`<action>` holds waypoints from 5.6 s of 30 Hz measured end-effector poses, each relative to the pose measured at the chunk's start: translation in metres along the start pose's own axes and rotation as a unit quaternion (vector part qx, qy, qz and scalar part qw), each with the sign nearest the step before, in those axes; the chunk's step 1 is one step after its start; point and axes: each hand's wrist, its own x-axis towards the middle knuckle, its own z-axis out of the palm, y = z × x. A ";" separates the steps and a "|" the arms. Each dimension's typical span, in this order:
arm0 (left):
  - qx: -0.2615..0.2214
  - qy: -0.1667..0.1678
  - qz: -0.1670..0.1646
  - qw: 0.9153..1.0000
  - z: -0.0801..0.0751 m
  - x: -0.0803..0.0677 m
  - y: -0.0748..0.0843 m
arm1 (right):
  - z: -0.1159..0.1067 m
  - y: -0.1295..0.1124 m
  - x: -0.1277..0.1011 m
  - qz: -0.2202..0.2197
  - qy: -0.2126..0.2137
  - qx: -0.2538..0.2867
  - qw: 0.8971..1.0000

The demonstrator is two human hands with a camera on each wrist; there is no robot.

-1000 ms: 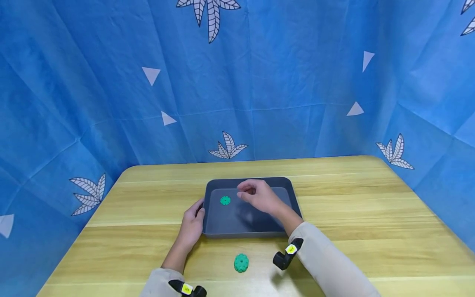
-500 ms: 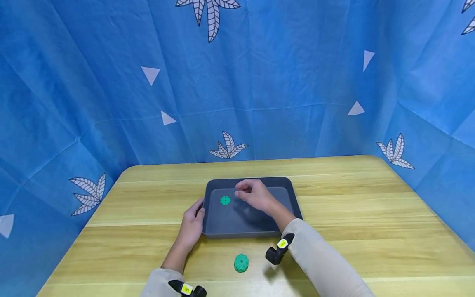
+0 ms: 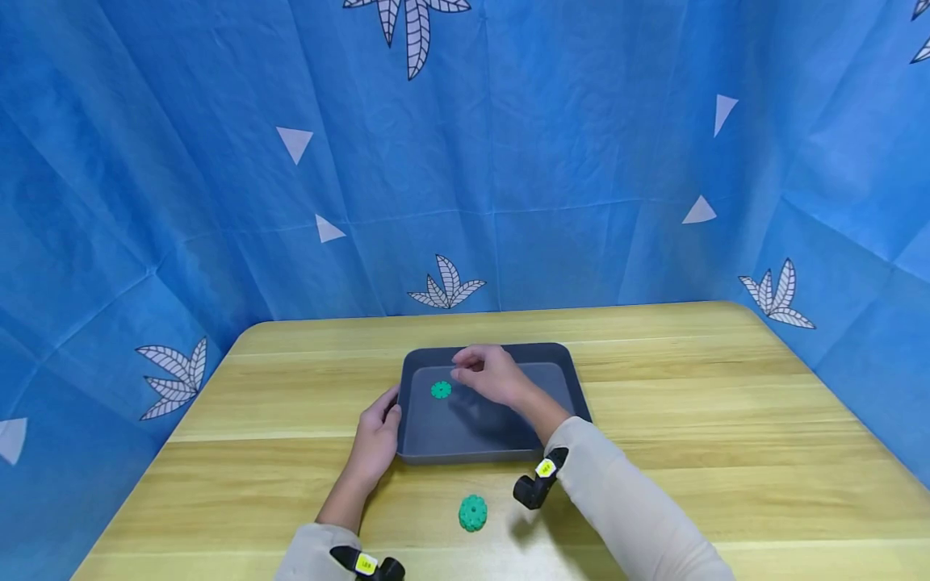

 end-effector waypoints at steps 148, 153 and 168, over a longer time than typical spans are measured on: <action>0.005 0.002 0.001 1.000 0.000 0.002 0.000 | -0.004 0.005 -0.049 -0.129 -0.043 -0.207 0.969; 0.002 0.001 -0.001 1.000 0.002 0.002 0.001 | -0.008 0.006 -0.061 -0.130 -0.042 -0.196 0.971; 0.006 0.001 0.005 1.000 0.001 0.004 0.000 | -0.011 0.004 -0.084 -0.139 -0.028 -0.189 0.972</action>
